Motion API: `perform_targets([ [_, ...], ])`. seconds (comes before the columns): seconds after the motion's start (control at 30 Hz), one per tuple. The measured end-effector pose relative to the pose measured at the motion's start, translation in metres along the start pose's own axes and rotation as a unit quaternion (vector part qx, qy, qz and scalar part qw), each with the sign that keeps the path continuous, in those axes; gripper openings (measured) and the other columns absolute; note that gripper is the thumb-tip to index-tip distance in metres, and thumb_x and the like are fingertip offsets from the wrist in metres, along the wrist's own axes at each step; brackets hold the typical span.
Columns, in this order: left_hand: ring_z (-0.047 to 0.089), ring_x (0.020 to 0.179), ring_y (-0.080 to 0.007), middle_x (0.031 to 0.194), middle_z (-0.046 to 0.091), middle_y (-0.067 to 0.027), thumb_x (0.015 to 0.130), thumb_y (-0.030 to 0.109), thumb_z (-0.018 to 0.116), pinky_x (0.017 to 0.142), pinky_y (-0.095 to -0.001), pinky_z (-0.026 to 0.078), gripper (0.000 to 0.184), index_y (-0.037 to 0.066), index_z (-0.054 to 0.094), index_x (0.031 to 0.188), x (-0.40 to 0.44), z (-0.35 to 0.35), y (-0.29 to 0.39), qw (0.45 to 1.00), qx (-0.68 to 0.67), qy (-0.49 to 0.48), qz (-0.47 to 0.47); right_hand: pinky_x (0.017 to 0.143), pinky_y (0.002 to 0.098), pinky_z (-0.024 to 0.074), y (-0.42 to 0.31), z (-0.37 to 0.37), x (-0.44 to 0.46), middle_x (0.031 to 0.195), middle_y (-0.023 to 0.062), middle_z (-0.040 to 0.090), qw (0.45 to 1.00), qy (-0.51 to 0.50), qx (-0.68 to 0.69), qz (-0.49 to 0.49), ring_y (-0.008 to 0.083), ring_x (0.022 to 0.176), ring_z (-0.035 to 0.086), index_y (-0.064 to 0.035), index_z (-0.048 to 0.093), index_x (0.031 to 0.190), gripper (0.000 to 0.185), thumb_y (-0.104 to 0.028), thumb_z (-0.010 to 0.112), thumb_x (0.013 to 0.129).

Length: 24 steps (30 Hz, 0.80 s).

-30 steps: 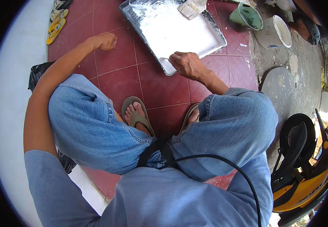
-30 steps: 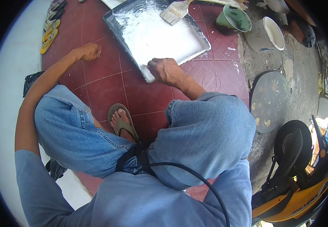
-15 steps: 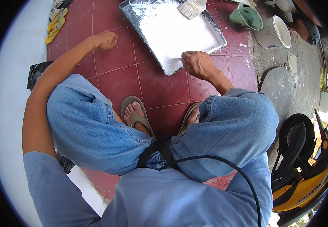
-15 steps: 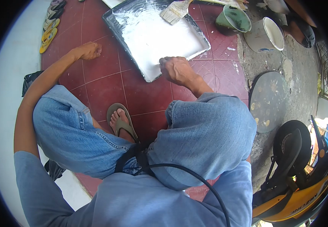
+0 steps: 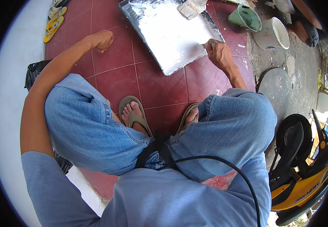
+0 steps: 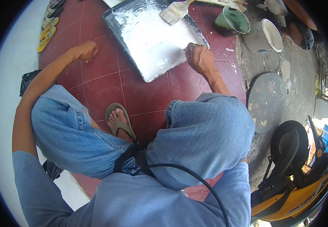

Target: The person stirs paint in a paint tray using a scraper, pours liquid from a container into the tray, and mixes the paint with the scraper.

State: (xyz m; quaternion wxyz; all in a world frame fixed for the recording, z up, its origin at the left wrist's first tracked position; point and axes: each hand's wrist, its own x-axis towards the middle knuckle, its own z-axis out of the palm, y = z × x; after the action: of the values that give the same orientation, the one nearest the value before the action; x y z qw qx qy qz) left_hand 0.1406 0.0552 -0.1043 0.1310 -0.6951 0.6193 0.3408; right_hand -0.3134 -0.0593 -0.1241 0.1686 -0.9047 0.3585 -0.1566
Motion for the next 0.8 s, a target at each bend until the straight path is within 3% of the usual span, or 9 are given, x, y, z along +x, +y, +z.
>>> perform_targets([
  [0.03, 0.064, 0.081, -0.0411, 0.082, 0.066, -0.0222, 0.082, 0.015, 0.060, 0.070, -0.0455, 0.050, 0.017, -0.001, 0.063, 0.077, -0.002, -0.006, 0.007, 0.994, -0.078, -0.027, -0.073, 0.063, 0.0471, 0.0486, 0.001, -0.002, 0.002, 0.074, 0.0198, 0.064, 0.999, 0.027, -0.014, 0.014, 0.0393, 0.068, 0.063, -0.0018, 0.062, 0.081, 0.020, -0.018, 0.055, 0.091],
  [0.13, 0.063, 0.082, -0.0437, 0.082, 0.066, -0.0240, 0.084, 0.017, 0.058, 0.072, -0.0489, 0.050, 0.022, -0.003, 0.064, 0.078, -0.007, -0.017, 0.021, 0.982, 0.172, 0.066, 0.034, 0.064, 0.0478, 0.0482, -0.009, 0.006, -0.004, 0.080, 0.0201, 0.065, 0.999, -0.001, 0.033, -0.042, 0.0400, 0.072, 0.063, -0.0016, 0.062, 0.083, 0.019, -0.019, 0.056, 0.090],
  [0.23, 0.062, 0.083, -0.0452, 0.085, 0.065, -0.0264, 0.083, 0.018, 0.057, 0.073, -0.0515, 0.050, 0.024, -0.005, 0.065, 0.080, -0.009, -0.021, 0.030, 0.982, 0.177, 0.063, 0.029, 0.064, 0.0474, 0.0489, -0.005, 0.000, -0.013, 0.077, 0.0200, 0.065, 0.999, -0.042, 0.025, -0.006, 0.0396, 0.071, 0.064, -0.0020, 0.063, 0.084, 0.020, -0.019, 0.055, 0.090],
  [0.3, 0.062, 0.085, -0.0453, 0.086, 0.064, -0.0278, 0.082, 0.016, 0.055, 0.074, -0.0516, 0.050, 0.023, -0.005, 0.065, 0.080, -0.007, -0.015, 0.026, 0.980, 0.190, 0.039, 0.049, 0.064, 0.0477, 0.0493, 0.011, -0.007, -0.005, 0.075, 0.0200, 0.065, 0.999, -0.027, 0.013, 0.044, 0.0399, 0.070, 0.064, -0.0019, 0.064, 0.083, 0.021, -0.019, 0.054, 0.090],
  [0.43, 0.061, 0.086, -0.0452, 0.085, 0.063, -0.0283, 0.079, 0.014, 0.053, 0.075, -0.0508, 0.049, 0.021, -0.004, 0.064, 0.079, 0.015, 0.001, 0.001, 0.963, 0.236, 0.035, 0.124, 0.065, 0.0496, 0.0502, 0.015, -0.004, 0.005, 0.079, 0.0225, 0.066, 0.998, 0.044, -0.021, 0.046, 0.0415, 0.071, 0.064, -0.0020, 0.063, 0.083, 0.019, -0.019, 0.056, 0.088],
  [0.5, 0.061, 0.086, -0.0449, 0.085, 0.063, -0.0266, 0.079, 0.015, 0.054, 0.075, -0.0502, 0.048, 0.020, -0.003, 0.062, 0.081, 0.014, 0.001, 0.000, 0.978, 0.180, 0.047, 0.098, 0.067, 0.0494, 0.0499, 0.005, -0.007, -0.002, 0.081, 0.0227, 0.066, 1.000, -0.016, 0.002, -0.022, 0.0412, 0.074, 0.064, -0.0017, 0.062, 0.082, 0.022, -0.020, 0.054, 0.090],
  [0.67, 0.062, 0.084, -0.0418, 0.084, 0.065, -0.0214, 0.076, 0.014, 0.058, 0.072, -0.0474, 0.048, 0.017, 0.001, 0.059, 0.086, 0.005, 0.000, -0.002, 0.985, 0.139, 0.050, 0.091, 0.065, 0.0501, 0.0483, 0.041, -0.012, 0.004, 0.082, 0.0206, 0.066, 0.996, 0.002, -0.018, 0.092, 0.0419, 0.074, 0.063, -0.0037, 0.063, 0.086, 0.020, -0.022, 0.056, 0.090],
  [0.77, 0.063, 0.081, -0.0390, 0.082, 0.065, -0.0187, 0.076, 0.015, 0.061, 0.070, -0.0453, 0.048, 0.016, 0.003, 0.059, 0.085, 0.014, 0.004, -0.010, 0.985, 0.141, 0.042, 0.087, 0.068, 0.0504, 0.0501, 0.028, -0.004, 0.004, 0.082, 0.0223, 0.066, 0.998, 0.039, -0.030, 0.036, 0.0414, 0.076, 0.065, -0.0025, 0.064, 0.085, 0.021, -0.021, 0.054, 0.089],
  [0.8, 0.063, 0.080, -0.0381, 0.081, 0.065, -0.0181, 0.076, 0.016, 0.062, 0.069, -0.0447, 0.048, 0.016, 0.003, 0.058, 0.084, 0.014, 0.006, -0.010, 0.985, 0.135, 0.051, 0.091, 0.068, 0.0498, 0.0503, 0.013, -0.010, 0.002, 0.082, 0.0225, 0.066, 0.999, 0.001, -0.028, 0.023, 0.0410, 0.076, 0.065, -0.0027, 0.065, 0.084, 0.021, -0.021, 0.055, 0.089],
])
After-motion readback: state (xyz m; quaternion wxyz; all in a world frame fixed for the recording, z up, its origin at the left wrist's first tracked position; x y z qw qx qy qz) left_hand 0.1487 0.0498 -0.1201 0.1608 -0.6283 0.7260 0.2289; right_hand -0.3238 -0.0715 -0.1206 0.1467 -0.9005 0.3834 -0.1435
